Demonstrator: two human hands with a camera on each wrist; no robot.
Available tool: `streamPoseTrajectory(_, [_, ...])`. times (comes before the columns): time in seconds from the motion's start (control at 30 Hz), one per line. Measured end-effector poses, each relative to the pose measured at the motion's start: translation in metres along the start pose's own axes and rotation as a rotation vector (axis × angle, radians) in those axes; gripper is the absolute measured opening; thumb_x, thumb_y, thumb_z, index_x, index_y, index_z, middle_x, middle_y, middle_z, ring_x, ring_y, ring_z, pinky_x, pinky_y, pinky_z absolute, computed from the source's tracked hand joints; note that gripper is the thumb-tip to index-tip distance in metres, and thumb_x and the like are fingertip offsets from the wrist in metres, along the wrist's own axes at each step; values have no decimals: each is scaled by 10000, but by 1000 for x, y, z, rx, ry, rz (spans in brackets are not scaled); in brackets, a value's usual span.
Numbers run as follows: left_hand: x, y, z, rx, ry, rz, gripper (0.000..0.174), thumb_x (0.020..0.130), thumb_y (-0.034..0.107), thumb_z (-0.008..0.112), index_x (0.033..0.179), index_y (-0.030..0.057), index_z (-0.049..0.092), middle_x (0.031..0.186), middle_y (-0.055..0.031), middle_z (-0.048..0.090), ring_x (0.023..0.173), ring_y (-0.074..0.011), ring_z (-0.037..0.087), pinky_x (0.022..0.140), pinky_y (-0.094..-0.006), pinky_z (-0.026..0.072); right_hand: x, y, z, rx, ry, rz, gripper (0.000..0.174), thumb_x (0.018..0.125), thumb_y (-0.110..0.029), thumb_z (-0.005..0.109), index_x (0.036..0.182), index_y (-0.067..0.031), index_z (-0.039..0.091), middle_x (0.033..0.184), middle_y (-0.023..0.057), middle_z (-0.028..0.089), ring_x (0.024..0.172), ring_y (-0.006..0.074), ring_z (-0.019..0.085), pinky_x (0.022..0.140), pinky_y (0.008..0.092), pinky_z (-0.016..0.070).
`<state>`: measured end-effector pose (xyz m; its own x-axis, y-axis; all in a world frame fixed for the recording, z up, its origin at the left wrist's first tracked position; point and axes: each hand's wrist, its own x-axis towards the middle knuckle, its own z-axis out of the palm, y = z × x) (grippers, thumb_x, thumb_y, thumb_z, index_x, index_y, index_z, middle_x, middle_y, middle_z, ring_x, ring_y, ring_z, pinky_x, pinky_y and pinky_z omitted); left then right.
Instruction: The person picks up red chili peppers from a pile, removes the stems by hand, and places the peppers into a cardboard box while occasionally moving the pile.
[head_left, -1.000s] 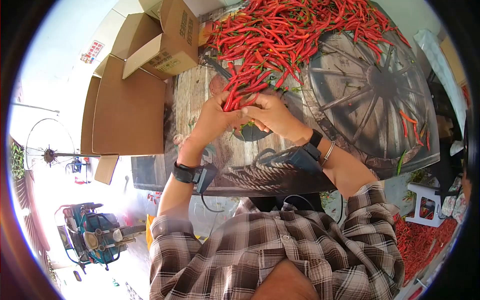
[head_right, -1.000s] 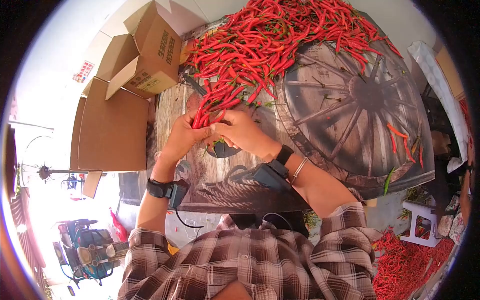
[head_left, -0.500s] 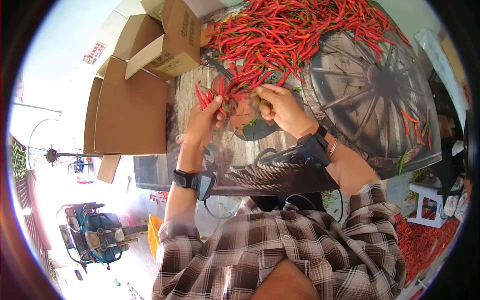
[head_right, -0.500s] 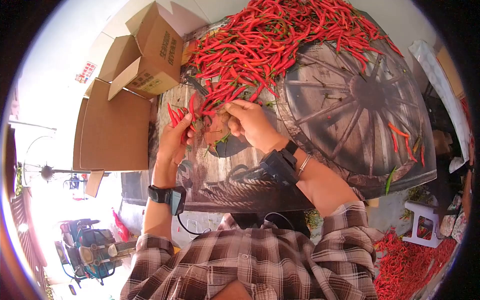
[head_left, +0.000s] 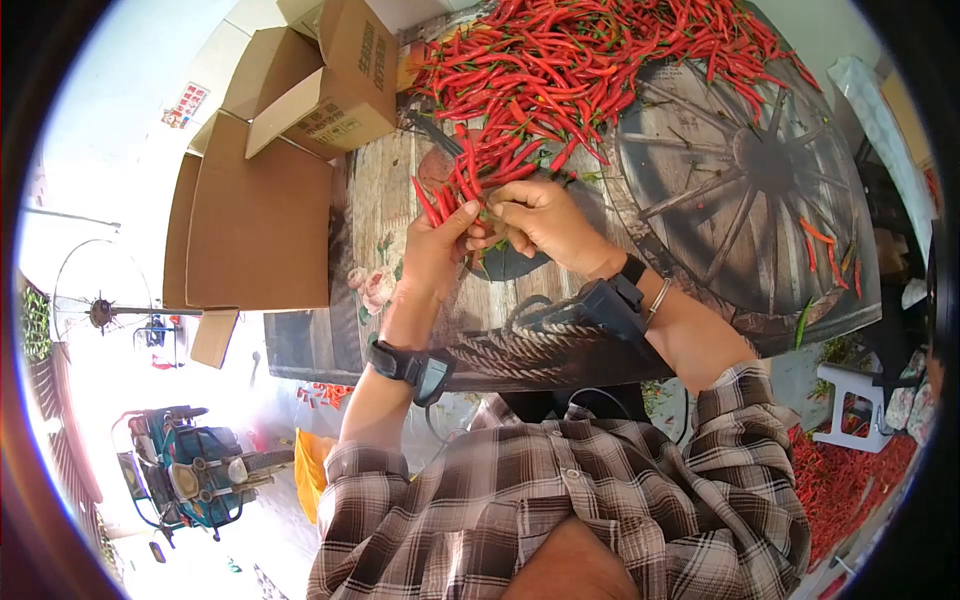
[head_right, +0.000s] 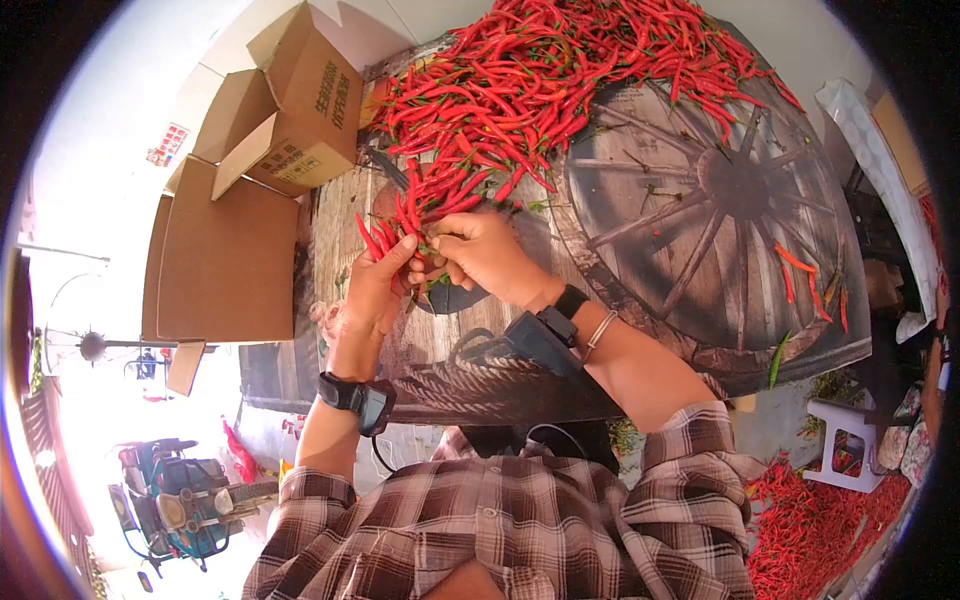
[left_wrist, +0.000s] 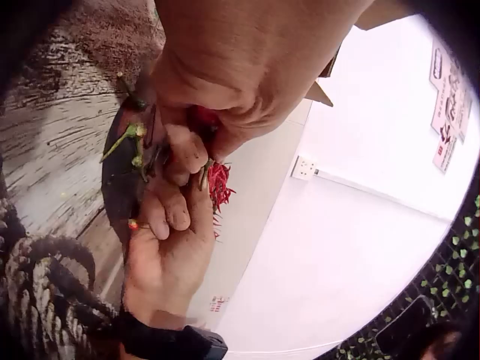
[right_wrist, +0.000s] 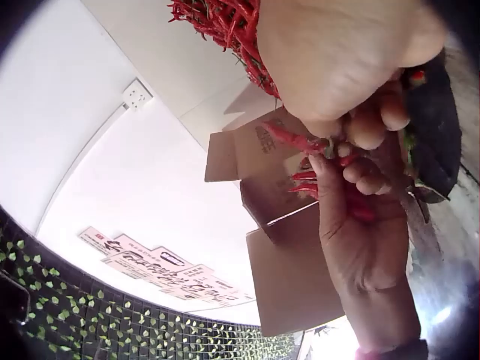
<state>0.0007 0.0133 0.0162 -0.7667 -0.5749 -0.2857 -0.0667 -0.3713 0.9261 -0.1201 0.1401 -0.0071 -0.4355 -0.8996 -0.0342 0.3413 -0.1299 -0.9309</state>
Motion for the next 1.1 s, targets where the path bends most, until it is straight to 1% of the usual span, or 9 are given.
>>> streamPoseTrajectory(0.27, [-5,-7,5,102,34,92,160,850,138,676,931,10,624,714,-50,627,600,-116,598,537,-223,496,-3,-6,2,-137,-44,-26,146,895,-127,543,868,5,597,601,5,542,471,60,503,399,208,383])
streamPoseTrajectory(0.43, [-11,-3,8,181,57,97,149,863,140,659,918,6,626,711,-41,625,588,-112,580,530,-225,482,2,5,-1,-95,-29,-50,119,879,-107,555,856,4,593,579,11,527,451,66,480,388,220,357])
streamPoseTrajectory(0.57, [-19,10,-10,326,192,262,143,865,124,651,918,-9,642,753,-24,615,631,-100,555,572,-236,462,1,5,-1,-100,-19,-22,111,874,-97,558,856,6,595,572,5,514,445,62,468,383,228,339])
streamPoseTrajectory(0.63, [-26,17,-10,587,168,505,155,845,71,649,973,-16,642,821,-21,599,731,-90,563,642,-238,467,-1,4,4,-99,-3,-30,102,876,-79,556,851,14,590,572,1,507,434,56,447,381,218,326])
streamPoseTrajectory(0.7, [-31,20,-9,796,119,537,271,777,-9,651,1046,19,635,883,-51,585,790,-141,585,709,-260,472,-2,3,7,-101,4,-36,95,878,-62,554,846,22,585,573,-2,500,423,51,427,379,209,314])
streamPoseTrajectory(0.77, [-31,18,1,1056,-39,773,379,709,-48,646,1073,59,633,890,-93,573,776,-232,606,732,-290,482,-2,1,4,-108,-33,-23,108,885,-71,546,826,13,580,566,-3,499,422,50,427,377,207,311])
streamPoseTrajectory(0.8, [-31,17,1,1120,-62,739,427,680,-61,628,1086,72,627,916,-120,566,812,-303,598,758,-313,485,-3,0,4,-109,-31,-24,108,885,-71,546,826,13,580,566,-3,499,422,50,427,377,207,311])
streamPoseTrajectory(1.03, [-18,15,-9,1132,-21,766,412,683,-56,666,1079,54,631,920,-116,566,865,-257,577,766,-302,457,-2,-4,1,-18,-21,-22,146,900,-117,544,852,11,596,579,1,512,436,56,452,384,216,330])
streamPoseTrajectory(1.1, [-13,16,-13,1174,34,897,338,758,15,688,1088,38,622,955,-90,557,877,-210,557,781,-300,451,-2,-3,1,36,9,-34,142,905,-113,547,853,9,595,577,-2,502,432,51,436,378,212,314])
